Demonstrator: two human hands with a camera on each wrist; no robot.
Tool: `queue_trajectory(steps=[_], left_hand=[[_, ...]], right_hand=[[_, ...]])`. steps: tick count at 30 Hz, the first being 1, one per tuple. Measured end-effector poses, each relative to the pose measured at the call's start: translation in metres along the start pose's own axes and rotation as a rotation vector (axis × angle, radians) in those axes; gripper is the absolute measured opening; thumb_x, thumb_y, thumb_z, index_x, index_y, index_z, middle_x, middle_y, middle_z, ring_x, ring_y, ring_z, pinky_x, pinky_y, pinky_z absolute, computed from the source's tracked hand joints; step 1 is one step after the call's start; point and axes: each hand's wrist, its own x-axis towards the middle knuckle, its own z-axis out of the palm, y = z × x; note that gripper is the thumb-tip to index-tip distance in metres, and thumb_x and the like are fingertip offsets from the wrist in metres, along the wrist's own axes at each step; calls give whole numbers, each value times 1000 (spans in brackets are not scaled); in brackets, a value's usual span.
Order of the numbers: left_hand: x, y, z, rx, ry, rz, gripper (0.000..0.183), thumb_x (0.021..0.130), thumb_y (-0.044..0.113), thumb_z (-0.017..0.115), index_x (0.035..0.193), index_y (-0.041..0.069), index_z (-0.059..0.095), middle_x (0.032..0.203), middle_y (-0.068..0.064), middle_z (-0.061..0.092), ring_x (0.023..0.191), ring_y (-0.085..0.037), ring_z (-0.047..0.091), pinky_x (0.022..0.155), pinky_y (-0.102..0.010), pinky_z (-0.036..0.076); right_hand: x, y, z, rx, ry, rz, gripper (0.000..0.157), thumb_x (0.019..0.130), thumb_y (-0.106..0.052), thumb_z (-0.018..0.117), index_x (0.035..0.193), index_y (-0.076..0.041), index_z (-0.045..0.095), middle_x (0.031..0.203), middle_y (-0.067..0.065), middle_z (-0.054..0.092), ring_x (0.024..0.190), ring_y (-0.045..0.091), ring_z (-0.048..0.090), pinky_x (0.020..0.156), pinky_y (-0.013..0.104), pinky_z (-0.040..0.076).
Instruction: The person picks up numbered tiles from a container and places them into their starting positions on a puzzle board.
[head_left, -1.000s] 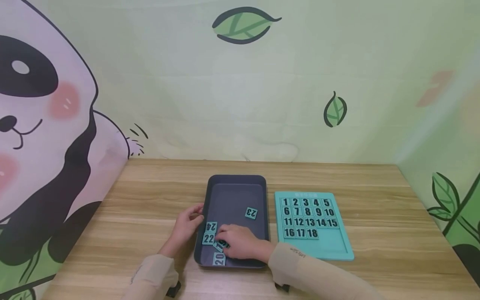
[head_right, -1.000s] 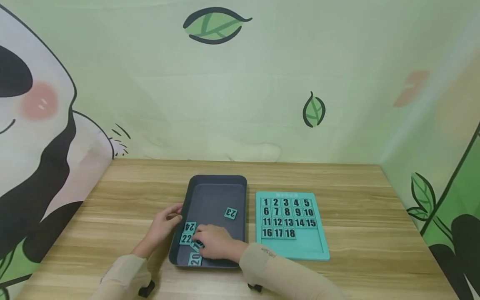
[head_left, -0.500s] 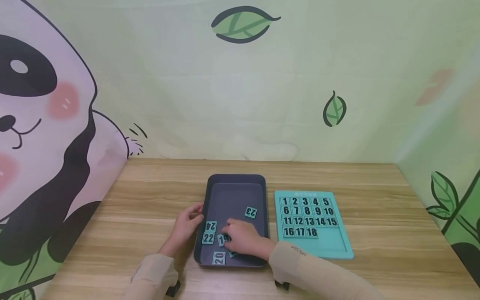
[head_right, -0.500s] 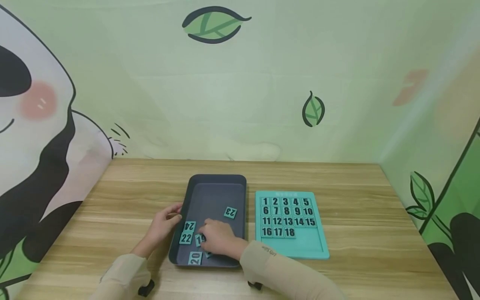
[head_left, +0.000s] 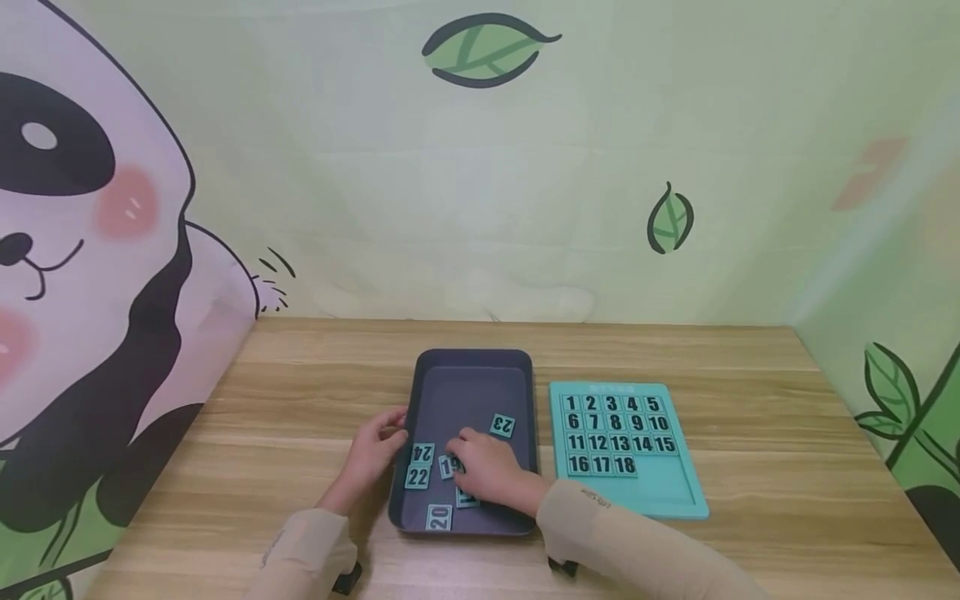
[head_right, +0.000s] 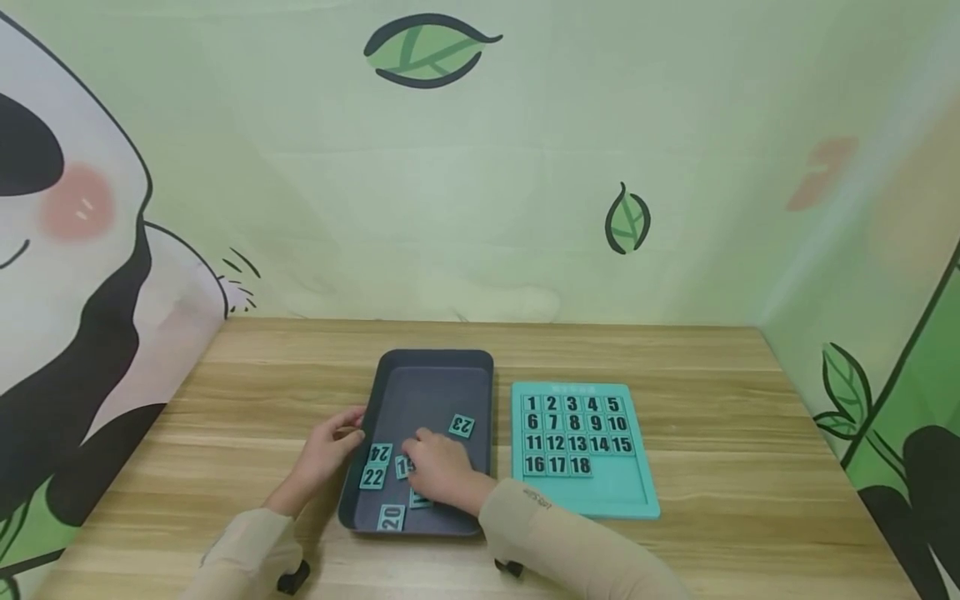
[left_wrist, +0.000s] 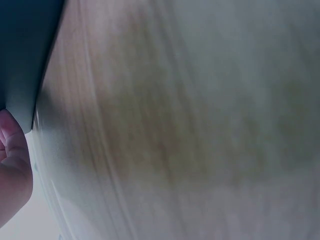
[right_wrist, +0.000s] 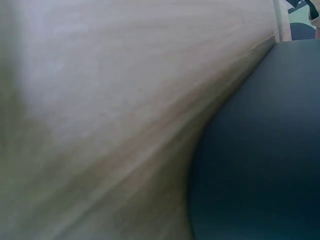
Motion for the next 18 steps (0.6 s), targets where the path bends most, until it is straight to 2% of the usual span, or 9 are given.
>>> queue_trajectory(steps=[10,18], left_hand=[[-1,2,0,5,5,20,38,83,1,51,121,1,51,109,-18,57,97,-30,56,75,-32,50],[-1,1,0,12,7,8,38,83,3,51,121,2,51,109,-17,57,96,-28,56,74,-30,49]], right_hand=[[-6,12,-8,26,38,-59,31,77,-22,63,107,-16,62,96,-2,56,77,7,53,65,21,48],[-20,24,-31,50,77,-81,33,77,-23,63,108,-14,63,96,-2,54,75,7,51,64,20,46]])
